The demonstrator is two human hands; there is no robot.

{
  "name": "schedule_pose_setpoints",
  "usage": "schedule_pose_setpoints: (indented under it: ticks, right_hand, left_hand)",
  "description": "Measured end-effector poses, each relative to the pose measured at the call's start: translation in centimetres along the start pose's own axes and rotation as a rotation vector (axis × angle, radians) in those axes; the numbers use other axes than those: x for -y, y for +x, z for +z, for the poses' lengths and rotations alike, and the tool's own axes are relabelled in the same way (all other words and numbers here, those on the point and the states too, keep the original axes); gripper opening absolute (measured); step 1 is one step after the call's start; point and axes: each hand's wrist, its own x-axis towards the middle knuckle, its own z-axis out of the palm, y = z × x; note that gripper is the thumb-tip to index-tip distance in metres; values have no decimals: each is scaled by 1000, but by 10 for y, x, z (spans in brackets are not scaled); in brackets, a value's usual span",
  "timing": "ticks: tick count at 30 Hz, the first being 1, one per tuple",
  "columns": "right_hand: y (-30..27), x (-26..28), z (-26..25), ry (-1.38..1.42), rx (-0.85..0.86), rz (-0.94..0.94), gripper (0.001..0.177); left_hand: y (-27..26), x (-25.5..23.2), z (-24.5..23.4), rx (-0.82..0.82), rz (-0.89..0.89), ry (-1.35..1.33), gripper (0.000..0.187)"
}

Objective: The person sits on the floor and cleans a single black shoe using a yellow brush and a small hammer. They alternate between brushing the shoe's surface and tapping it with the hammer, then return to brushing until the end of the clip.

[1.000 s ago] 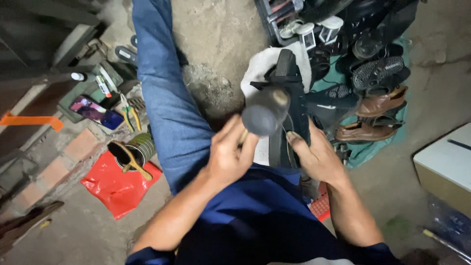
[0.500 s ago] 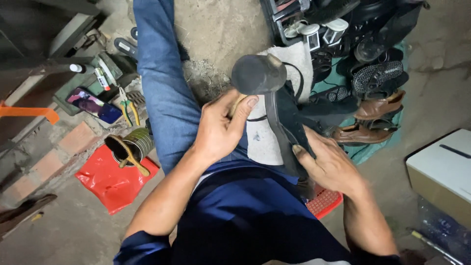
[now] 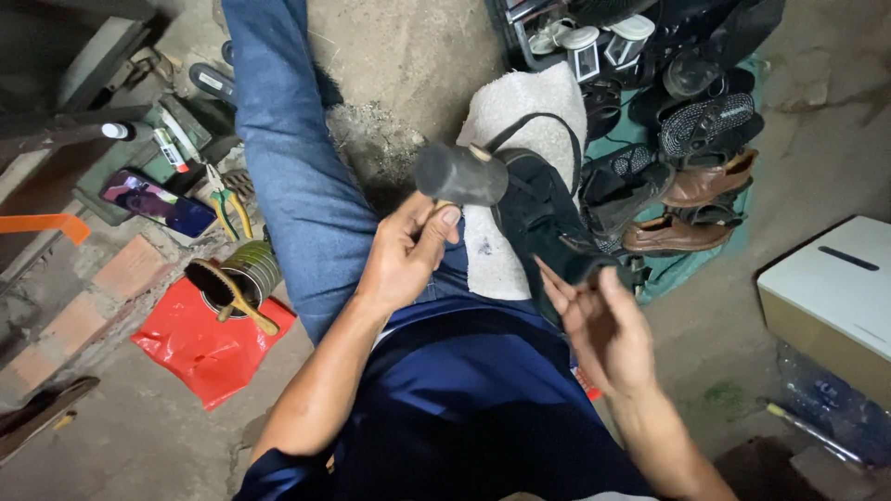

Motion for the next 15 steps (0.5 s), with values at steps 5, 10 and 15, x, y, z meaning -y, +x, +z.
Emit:
schedule_pose_setpoints:
  ticks: [5, 10, 15]
  right_hand:
    - [26, 4, 34, 561, -124, 32, 63]
    - [63, 0, 44, 612, -145, -18, 67]
    - [73, -24, 22, 432, -120, 10, 34]
  left_hand:
    - [6, 20, 5, 31, -25, -233, 39]
    - [2, 32, 7, 20, -81, -365, 41]
    - [18, 11, 1, -20, -97, -374, 43]
